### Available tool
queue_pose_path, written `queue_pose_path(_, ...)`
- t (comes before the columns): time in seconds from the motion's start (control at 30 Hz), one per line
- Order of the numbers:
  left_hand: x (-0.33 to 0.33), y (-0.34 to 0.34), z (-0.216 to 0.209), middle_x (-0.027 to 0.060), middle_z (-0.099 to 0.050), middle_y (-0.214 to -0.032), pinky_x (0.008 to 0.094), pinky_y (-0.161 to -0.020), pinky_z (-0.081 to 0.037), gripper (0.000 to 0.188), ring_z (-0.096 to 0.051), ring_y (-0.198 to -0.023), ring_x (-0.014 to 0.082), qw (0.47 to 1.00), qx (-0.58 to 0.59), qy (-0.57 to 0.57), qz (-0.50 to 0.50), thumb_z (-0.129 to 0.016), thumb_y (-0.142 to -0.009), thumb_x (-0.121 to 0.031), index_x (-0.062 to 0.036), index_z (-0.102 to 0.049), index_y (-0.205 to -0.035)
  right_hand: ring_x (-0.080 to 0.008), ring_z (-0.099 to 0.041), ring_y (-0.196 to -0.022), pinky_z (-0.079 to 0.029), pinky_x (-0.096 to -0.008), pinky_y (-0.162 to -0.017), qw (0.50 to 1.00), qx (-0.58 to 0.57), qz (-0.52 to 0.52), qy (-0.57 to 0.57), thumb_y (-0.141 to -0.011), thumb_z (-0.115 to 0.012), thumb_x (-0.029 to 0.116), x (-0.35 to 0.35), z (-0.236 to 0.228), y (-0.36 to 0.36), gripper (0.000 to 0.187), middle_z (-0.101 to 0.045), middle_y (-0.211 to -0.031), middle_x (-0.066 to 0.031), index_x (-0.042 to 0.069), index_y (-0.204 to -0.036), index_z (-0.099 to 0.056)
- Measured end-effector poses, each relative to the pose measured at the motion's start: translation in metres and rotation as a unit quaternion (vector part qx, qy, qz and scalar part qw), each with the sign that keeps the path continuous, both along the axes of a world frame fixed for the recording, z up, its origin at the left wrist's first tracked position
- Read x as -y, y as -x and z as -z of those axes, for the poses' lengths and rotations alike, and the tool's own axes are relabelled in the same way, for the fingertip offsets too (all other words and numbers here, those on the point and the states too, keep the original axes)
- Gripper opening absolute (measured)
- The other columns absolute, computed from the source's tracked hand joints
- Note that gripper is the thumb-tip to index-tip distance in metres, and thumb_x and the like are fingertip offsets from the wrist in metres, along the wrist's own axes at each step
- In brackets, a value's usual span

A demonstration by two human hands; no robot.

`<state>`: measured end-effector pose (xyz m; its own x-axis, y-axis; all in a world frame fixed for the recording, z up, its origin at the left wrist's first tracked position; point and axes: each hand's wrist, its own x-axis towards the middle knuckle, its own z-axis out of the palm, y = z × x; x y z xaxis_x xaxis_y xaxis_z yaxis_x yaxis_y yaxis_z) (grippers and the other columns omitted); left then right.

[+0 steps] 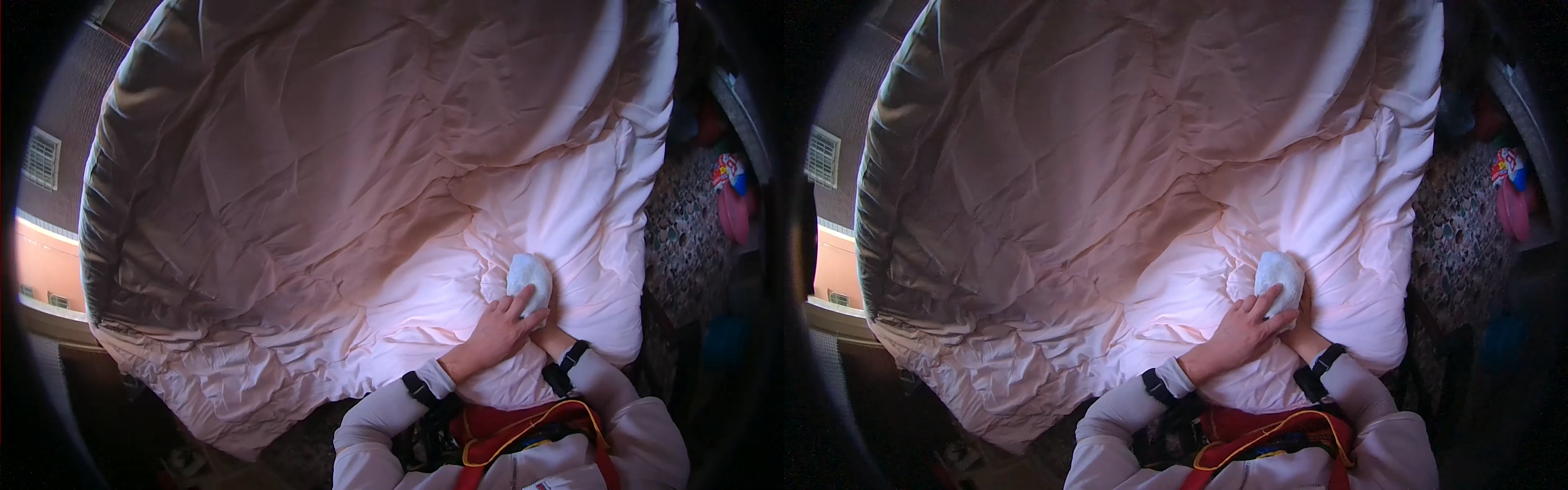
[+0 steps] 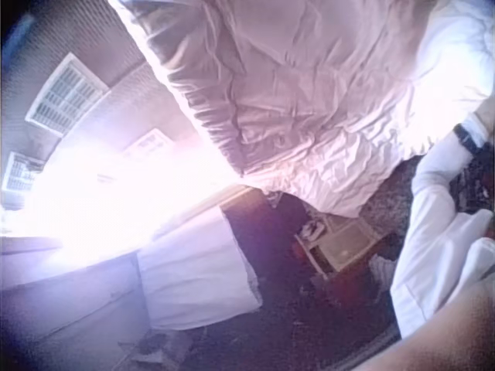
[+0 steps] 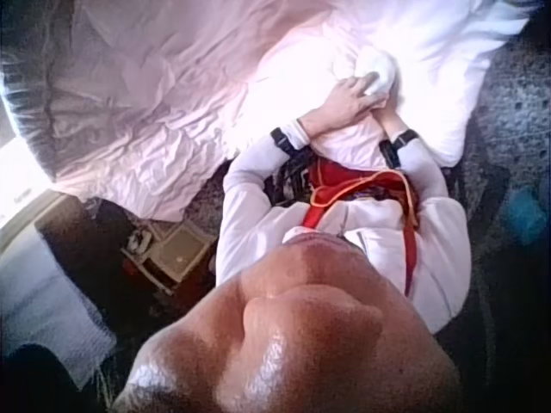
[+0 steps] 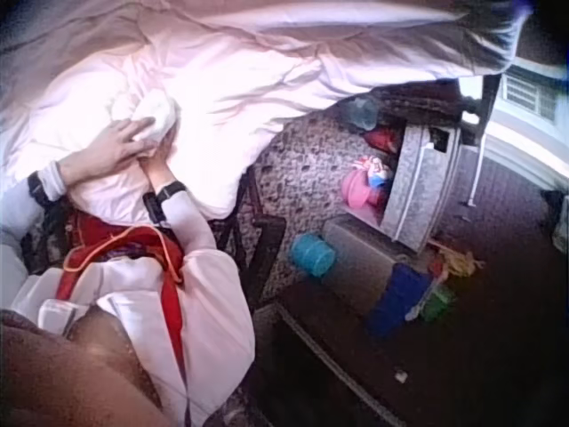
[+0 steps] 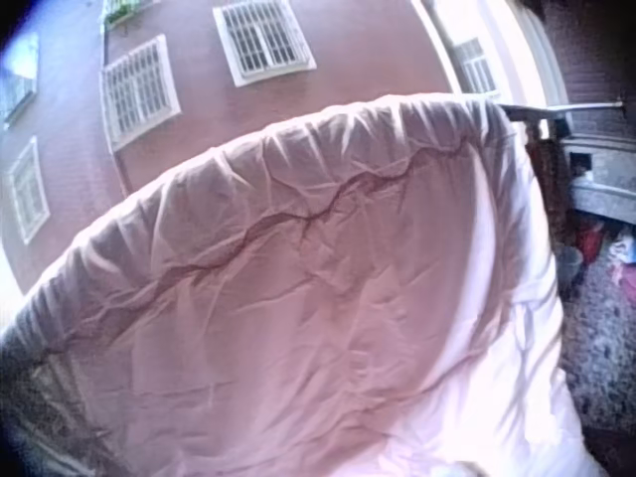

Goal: The recorder irons a large pink duvet or comforter draped over a surface.

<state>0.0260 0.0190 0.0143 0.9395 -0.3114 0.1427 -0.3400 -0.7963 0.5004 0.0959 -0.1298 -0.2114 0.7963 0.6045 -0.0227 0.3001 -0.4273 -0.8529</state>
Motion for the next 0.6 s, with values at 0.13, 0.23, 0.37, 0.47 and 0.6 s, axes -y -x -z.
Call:
queue_pose_path(0.13, -0.001, 0.0, 0.0, 0.019, -0.038, -0.14, 0.0407, -0.089, -0.045, 0.059, -0.053, -0.103, 0.0324, 1.0, 0.002, 0.001, -0.001, -0.068, -0.074, -0.019, -0.021, -0.051, -0.13, -0.0279, -0.029, -0.139, -0.02, -0.0458, -0.115, 0.985, -0.104, 0.042, -0.129, -0.085, -0.064, 0.041, -0.006, -0.007, 0.0, 0.08, -0.033, -0.147, -0.0132, 0.01, -0.147, -0.024)
queue_pose_path(0.23, -0.002, 0.0, 0.001, 0.0192, -0.039, -0.139, 0.041, -0.088, -0.046, 0.057, -0.054, -0.102, 0.0325, 1.0, 0.015, 0.003, -0.001, -0.068, -0.074, -0.019, -0.0208, -0.052, -0.129, -0.0266, -0.028, -0.139, -0.018, -0.0449, -0.116, 0.98, -0.104, 0.051, -0.163, -0.087, -0.062, 0.04, -0.01, -0.025, 0.001, 0.076, -0.033, -0.147, -0.0127, 0.01, -0.146, -0.025)
queue_pose_path(0.37, 0.0, -0.003, 0.001, 0.0191, -0.04, -0.138, 0.0414, -0.086, -0.047, 0.056, -0.054, -0.1, 0.0326, 1.0, 0.024, 0.007, 0.004, -0.068, -0.074, -0.018, -0.0208, -0.053, -0.128, -0.0242, -0.028, -0.14, -0.016, -0.0437, -0.117, 0.992, -0.063, 0.042, -0.1, -0.09, -0.058, 0.041, -0.008, -0.041, -0.003, 0.072, -0.034, -0.147, -0.0113, 0.011, -0.146, -0.025)
queue_pose_path(0.47, -0.004, 0.003, 0.004, 0.0189, -0.04, -0.138, 0.0416, -0.085, -0.047, 0.056, -0.055, -0.1, 0.0328, 1.0, 0.019, 0.009, -0.009, -0.069, -0.074, -0.017, -0.0206, -0.054, -0.128, -0.0223, -0.029, -0.139, -0.016, -0.0424, -0.117, 0.953, -0.181, 0.061, -0.233, -0.092, -0.054, 0.041, -0.021, -0.081, 0.005, 0.067, -0.036, -0.146, -0.0098, 0.012, -0.146, -0.027)
queue_pose_path(0.6, -0.001, -0.001, 0.003, 0.0186, -0.04, -0.138, 0.0415, -0.085, -0.047, 0.058, -0.054, -0.1, 0.0329, 1.0, 0.019, 0.016, -0.002, -0.069, -0.072, -0.017, -0.0206, -0.054, -0.128, -0.0215, -0.033, -0.137, -0.02, -0.0412, -0.116, 0.893, -0.265, 0.067, -0.357, -0.096, -0.047, 0.039, -0.012, -0.067, 0.002, 0.059, -0.038, -0.145, -0.0091, 0.013, -0.145, -0.029)
